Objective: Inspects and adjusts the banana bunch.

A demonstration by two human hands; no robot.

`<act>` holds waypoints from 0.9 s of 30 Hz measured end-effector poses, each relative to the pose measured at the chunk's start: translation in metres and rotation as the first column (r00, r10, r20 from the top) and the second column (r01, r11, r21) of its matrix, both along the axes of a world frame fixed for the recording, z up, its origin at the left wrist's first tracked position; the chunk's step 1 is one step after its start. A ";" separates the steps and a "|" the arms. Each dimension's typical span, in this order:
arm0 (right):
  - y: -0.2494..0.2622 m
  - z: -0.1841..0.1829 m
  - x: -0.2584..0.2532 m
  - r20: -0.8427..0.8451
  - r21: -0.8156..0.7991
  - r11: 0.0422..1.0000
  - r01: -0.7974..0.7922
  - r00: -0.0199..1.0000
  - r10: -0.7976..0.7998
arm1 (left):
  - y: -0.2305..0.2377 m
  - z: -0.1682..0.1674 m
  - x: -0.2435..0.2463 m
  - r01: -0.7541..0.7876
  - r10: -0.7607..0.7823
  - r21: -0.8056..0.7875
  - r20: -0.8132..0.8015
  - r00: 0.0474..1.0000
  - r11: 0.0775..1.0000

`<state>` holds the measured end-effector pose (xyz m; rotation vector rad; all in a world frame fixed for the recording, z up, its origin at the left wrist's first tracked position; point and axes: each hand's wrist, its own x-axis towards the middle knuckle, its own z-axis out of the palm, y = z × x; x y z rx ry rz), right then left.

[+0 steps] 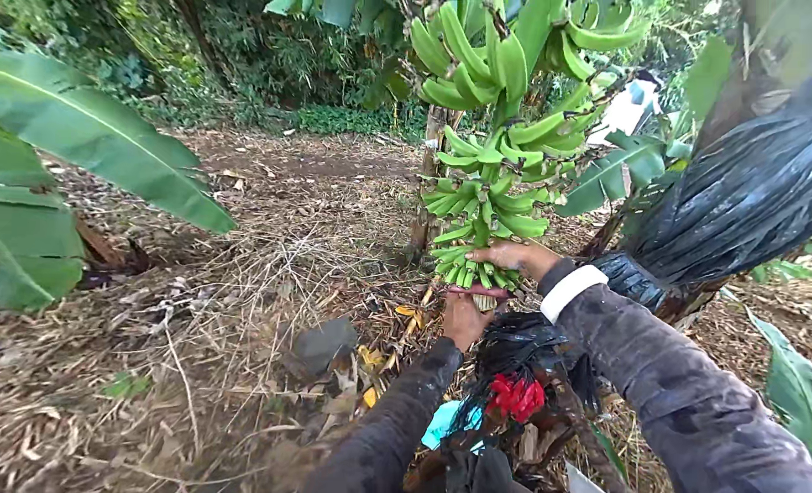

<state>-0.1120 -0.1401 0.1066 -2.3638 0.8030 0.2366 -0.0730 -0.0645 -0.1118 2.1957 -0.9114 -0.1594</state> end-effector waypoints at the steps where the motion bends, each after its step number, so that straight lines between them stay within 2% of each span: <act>1: 0.006 0.002 0.002 -0.001 -0.007 0.999 0.037 0.999 -0.037 | -0.004 0.000 0.000 -0.001 0.001 0.014 -0.006 1.000 1.000; 4: 0.012 0.005 0.012 -0.018 -0.020 0.993 0.121 0.992 -0.121 | -0.018 0.000 0.002 -0.029 0.030 0.027 -0.030 0.999 0.999; 6: -0.002 0.002 0.015 -0.023 -0.010 0.996 0.086 0.996 -0.086 | -0.026 -0.002 0.005 -0.014 0.015 0.016 -0.045 0.999 1.000; 8: -0.026 -0.008 0.016 -0.003 -0.002 1.000 0.015 1.000 -0.015 | -0.026 -0.001 0.013 0.090 -0.089 0.011 -0.111 0.990 0.996; 11: -0.051 -0.017 0.015 -0.015 0.015 1.000 -0.018 1.000 0.018 | 0.001 0.020 0.031 0.275 -0.246 0.108 -0.221 0.944 0.955; 13: -0.063 -0.023 0.014 -0.021 -0.016 1.000 0.026 0.999 -0.027 | 0.029 0.045 0.047 0.236 -0.210 0.162 -0.161 0.964 0.958; 14: -0.067 -0.026 0.014 -0.014 -0.036 0.998 0.047 0.999 -0.048 | 0.040 0.061 0.056 0.175 -0.167 0.106 -0.082 0.983 0.979; 16: -0.072 -0.026 0.016 -0.031 -0.083 0.993 0.087 0.996 -0.090 | 0.048 0.087 0.074 0.083 -0.073 -0.133 0.083 0.994 0.988; 18: -0.074 -0.023 0.021 -0.062 -0.123 0.988 0.090 0.993 -0.098 | 0.037 0.105 0.091 0.172 -0.112 -0.323 0.195 0.974 0.931; 19: -0.075 -0.022 0.023 -0.062 -0.125 0.990 0.070 0.995 -0.078 | 0.028 0.111 0.096 0.255 -0.174 -0.364 0.241 0.955 0.896; 20: -0.077 -0.022 0.026 -0.056 -0.129 0.991 0.041 0.997 -0.048 | 0.018 0.116 0.102 0.343 -0.262 -0.351 0.258 0.930 0.871; 22: -0.076 -0.018 0.032 -0.053 -0.135 0.991 -0.005 0.999 -0.003 | -0.011 0.119 0.117 0.453 -0.400 -0.227 0.244 0.884 0.862; 24: -0.077 -0.017 0.035 -0.057 -0.095 0.995 0.014 0.998 -0.020 | -0.027 0.116 0.123 0.453 -0.429 -0.092 0.198 0.881 0.887; 27: -0.076 -0.019 0.038 -0.077 -0.071 0.995 0.064 0.995 -0.070 | -0.031 0.112 0.117 0.420 -0.415 -0.001 0.147 0.898 0.908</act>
